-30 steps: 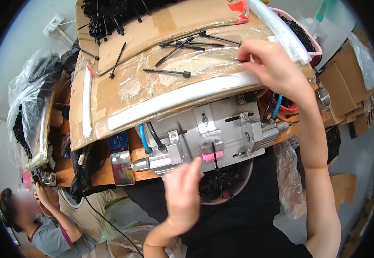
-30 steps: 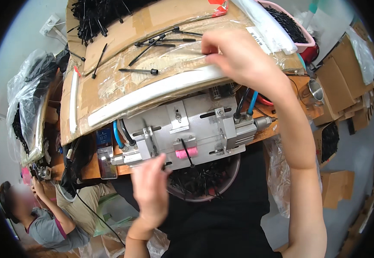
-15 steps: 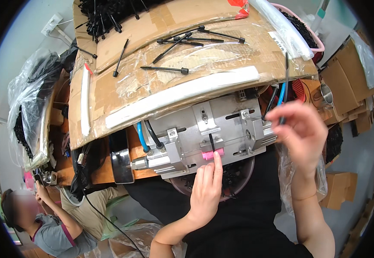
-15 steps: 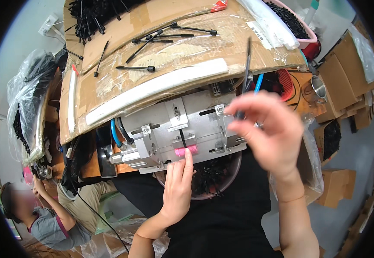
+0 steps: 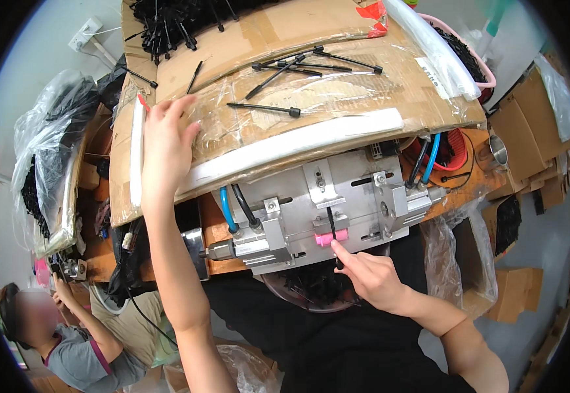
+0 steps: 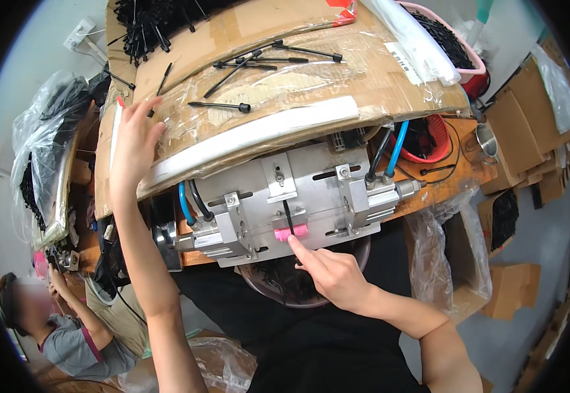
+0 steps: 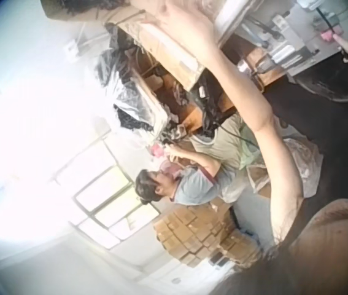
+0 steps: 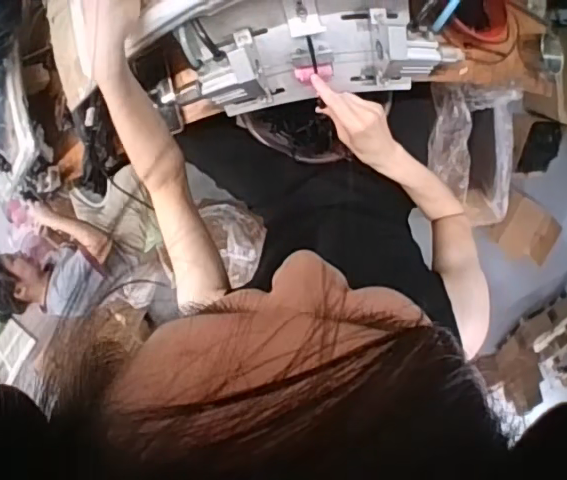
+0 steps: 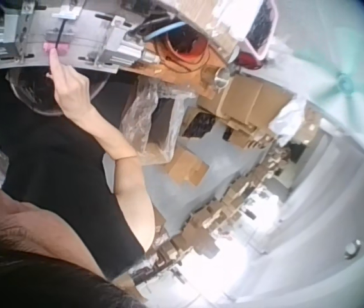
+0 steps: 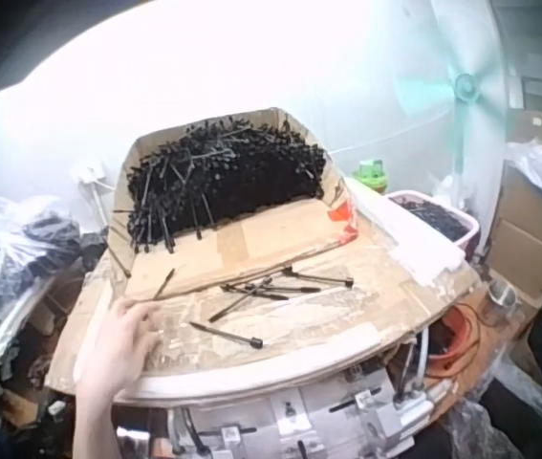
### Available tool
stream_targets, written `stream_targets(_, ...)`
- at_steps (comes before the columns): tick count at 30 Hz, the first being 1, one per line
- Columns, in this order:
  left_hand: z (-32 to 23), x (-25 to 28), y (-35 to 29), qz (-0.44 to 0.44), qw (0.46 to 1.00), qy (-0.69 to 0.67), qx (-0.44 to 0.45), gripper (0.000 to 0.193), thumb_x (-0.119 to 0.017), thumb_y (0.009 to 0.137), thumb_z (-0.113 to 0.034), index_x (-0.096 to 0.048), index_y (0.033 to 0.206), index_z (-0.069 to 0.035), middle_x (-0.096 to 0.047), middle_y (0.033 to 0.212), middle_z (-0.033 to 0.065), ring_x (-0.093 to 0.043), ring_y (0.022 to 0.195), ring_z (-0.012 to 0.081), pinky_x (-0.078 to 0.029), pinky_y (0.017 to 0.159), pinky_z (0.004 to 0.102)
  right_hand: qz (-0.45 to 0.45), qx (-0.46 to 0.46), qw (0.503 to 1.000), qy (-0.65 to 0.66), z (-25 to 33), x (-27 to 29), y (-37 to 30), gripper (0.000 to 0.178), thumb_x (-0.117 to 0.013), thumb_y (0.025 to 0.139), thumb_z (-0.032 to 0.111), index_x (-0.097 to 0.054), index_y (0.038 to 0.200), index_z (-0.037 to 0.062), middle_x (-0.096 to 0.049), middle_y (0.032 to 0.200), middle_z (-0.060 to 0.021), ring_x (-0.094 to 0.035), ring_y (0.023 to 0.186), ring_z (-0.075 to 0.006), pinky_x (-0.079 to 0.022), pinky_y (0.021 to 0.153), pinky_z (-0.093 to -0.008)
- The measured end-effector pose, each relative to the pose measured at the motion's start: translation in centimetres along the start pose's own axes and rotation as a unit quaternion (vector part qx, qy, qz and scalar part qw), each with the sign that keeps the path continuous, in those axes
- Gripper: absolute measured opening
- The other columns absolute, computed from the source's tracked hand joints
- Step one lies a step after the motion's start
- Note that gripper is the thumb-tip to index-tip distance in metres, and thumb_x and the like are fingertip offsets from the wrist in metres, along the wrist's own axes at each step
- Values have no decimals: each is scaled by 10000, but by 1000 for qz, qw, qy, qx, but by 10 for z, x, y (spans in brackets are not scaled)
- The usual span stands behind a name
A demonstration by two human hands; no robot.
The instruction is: The person repeatedly picks up black plastic cable ties from a cardboard box and inserts them into a pneumatic crimping machine. They operate the machine to process the ties and then drop the finished items into a pink plastic basket below.
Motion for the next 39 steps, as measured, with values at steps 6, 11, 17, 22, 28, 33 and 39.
stream_targets(6,2,-7,9,26,993,-116,3,221,-632,834,38,-652,1050,-3,-631,967,115,-627,795,225,-506,760,323,31,-4,999,-37,3,6,4,597,-715,787,19,-509,1343,-51,-623,790,-88,-626,637,-193,-505,561,-316)
stream_targets(11,-19,13,-24,-80,994,-67,12,176,-587,854,63,-609,1018,3,-586,903,112,-593,773,213,-479,732,320,-39,109,988,-107,27,55,70,487,-761,776,183,-639,1217,16,-563,764,-41,-606,655,-158,-465,482,-289)
stream_targets(17,-149,4,-157,40,994,-106,5,682,-581,786,132,-391,1439,74,-577,1023,152,-504,875,280,-425,830,370,-2,52,962,-268,-22,55,221,334,-640,851,91,-542,1162,21,-635,861,-137,-627,751,-303,-523,657,-406)
stream_targets(22,-195,-38,-201,139,989,-23,-44,661,-595,744,40,-442,1384,96,-539,1040,120,-529,883,234,-467,796,314,33,63,997,-34,-8,87,215,223,-585,902,68,-598,1117,11,-606,740,-87,-575,651,-203,-484,621,-318)
stream_targets(28,-203,-49,-196,155,985,29,-73,687,-596,744,19,-406,1398,113,-531,1035,119,-522,897,234,-469,790,311,-114,-118,948,271,-5,132,121,203,-620,870,-35,-629,1070,-5,-607,798,22,-564,754,-80,-462,647,-224)
stream_targets(33,-199,-47,-197,185,981,11,-50,693,-589,751,18,-386,1407,116,-525,1085,134,-517,941,251,-472,832,326,-85,4,996,23,6,97,44,362,-699,739,-118,-636,1086,-34,-650,953,-148,-636,758,-241,-525,671,-317)
stream_targets(39,-192,-18,-203,154,984,-85,8,688,-661,790,44,-390,1421,83,-526,1157,175,-492,1034,319,-446,882,384,-1,-18,999,33,3,16,-11,671,-638,745,-115,-426,1381,-107,-626,913,-153,-608,750,-267,-509,677,-369)
Point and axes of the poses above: each hand's wrist, its own y-axis towards the middle knuckle, its own x-axis out of the back of the hand, z = x × y, the point moved 5 cm from there along y, towards the middle knuckle
